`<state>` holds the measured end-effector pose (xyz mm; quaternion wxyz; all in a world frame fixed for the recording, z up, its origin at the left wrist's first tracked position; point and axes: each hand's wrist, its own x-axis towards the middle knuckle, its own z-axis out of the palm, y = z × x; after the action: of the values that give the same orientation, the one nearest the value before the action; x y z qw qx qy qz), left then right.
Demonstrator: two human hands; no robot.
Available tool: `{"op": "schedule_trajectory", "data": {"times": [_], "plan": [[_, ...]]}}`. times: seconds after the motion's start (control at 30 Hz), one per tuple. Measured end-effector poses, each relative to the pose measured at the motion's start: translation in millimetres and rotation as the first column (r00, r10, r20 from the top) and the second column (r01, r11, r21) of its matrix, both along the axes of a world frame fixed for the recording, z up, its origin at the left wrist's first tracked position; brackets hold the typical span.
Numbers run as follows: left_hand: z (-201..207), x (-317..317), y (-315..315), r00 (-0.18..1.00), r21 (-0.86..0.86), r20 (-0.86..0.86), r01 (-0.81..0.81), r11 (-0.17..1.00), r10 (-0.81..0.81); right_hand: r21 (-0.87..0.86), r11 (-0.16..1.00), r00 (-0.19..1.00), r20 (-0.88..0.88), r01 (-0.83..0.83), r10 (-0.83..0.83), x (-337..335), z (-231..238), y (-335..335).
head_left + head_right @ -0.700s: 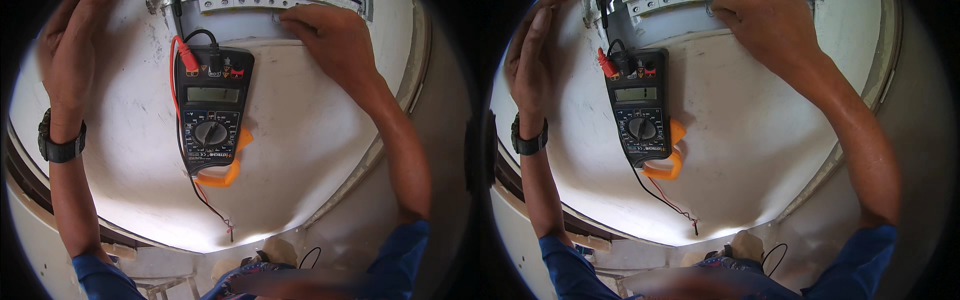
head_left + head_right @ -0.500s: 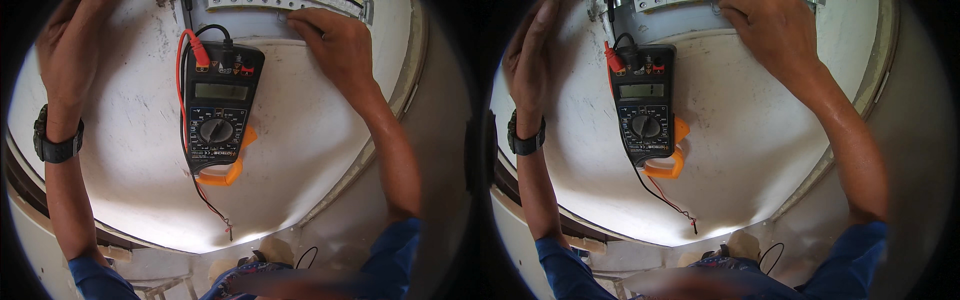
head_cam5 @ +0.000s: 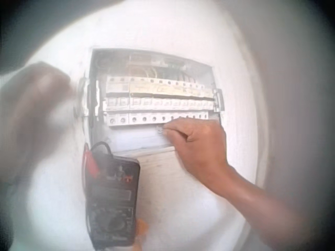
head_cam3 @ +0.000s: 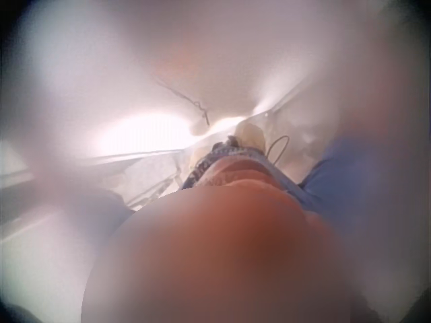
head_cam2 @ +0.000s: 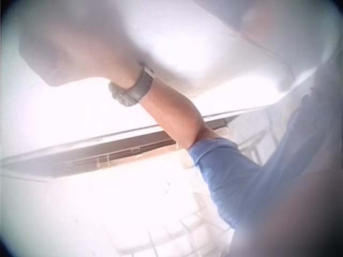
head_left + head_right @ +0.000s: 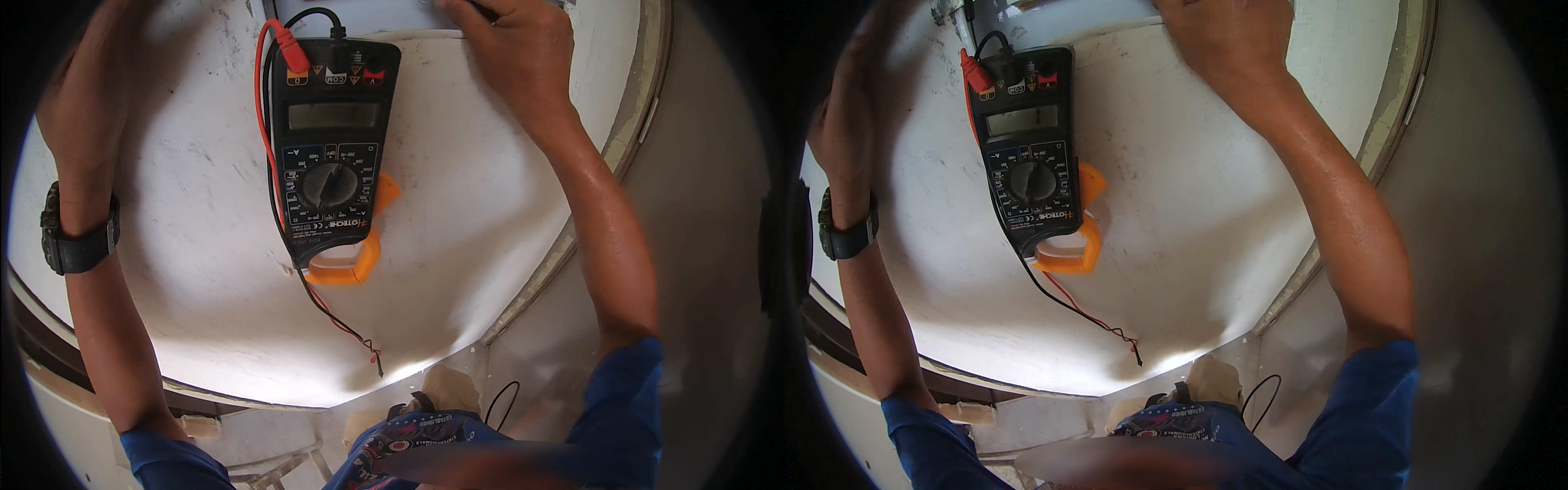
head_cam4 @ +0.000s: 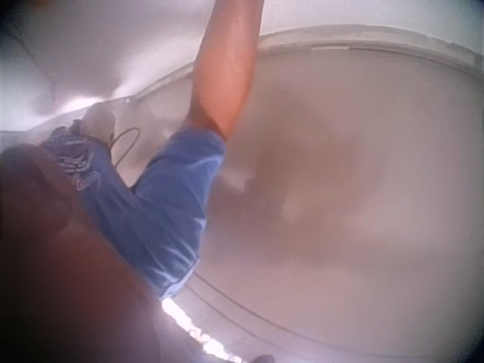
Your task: The person uses a digital multimeter to test voltage at multiple points inside a wall-mounted electrical distribution board. They place the red and black probes on various terminals and breaker contacts, observe the multimeter display, and adjust the probes between tests.
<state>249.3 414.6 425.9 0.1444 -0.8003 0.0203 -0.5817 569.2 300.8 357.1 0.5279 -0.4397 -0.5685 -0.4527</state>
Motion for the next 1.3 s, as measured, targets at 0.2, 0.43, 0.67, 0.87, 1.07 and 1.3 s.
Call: {"op": "schedule_trajectory", "data": {"times": [0.2,0.43,0.67,0.87,1.07,1.3], "plan": [[9.1,3.1,-12.3,0.988,0.109,0.063,-0.149,0.983,0.142,0.059,0.992,0.991,0.062,0.112,-0.116,2.0,-5.8,1.2],[-70.7,38.2,-149.2,0.959,-0.391,-0.149,0.168,0.905,-0.242,0.064,0.997,0.998,-0.036,0.048,-0.046,6.2,-8.7,3.3],[-109.5,141.8,-174.3,0.755,-0.898,0.349,0.440,0.033,-0.554,-0.055,0.997,0.992,-0.117,-0.047,0.040,8.5,-6.5,-2.8],[-95.0,186.8,-157.5,0.711,-0.816,0.552,0.569,-0.106,-0.436,0.034,0.995,0.988,-0.119,-0.093,0.096,12.3,-4.4,9.2],[-82.3,197.6,-147.3,0.686,-0.799,0.594,0.563,-0.211,-0.419,0.055,0.992,0.989,-0.090,-0.110,0.115,17.5,-5.9,10.6],[-58.5,198.7,-136.1,0.630,-0.749,0.662,0.577,-0.326,-0.405,0.055,0.974,0.971,-0.083,-0.221,0.225,15.1,-1.7,5.5]]}}
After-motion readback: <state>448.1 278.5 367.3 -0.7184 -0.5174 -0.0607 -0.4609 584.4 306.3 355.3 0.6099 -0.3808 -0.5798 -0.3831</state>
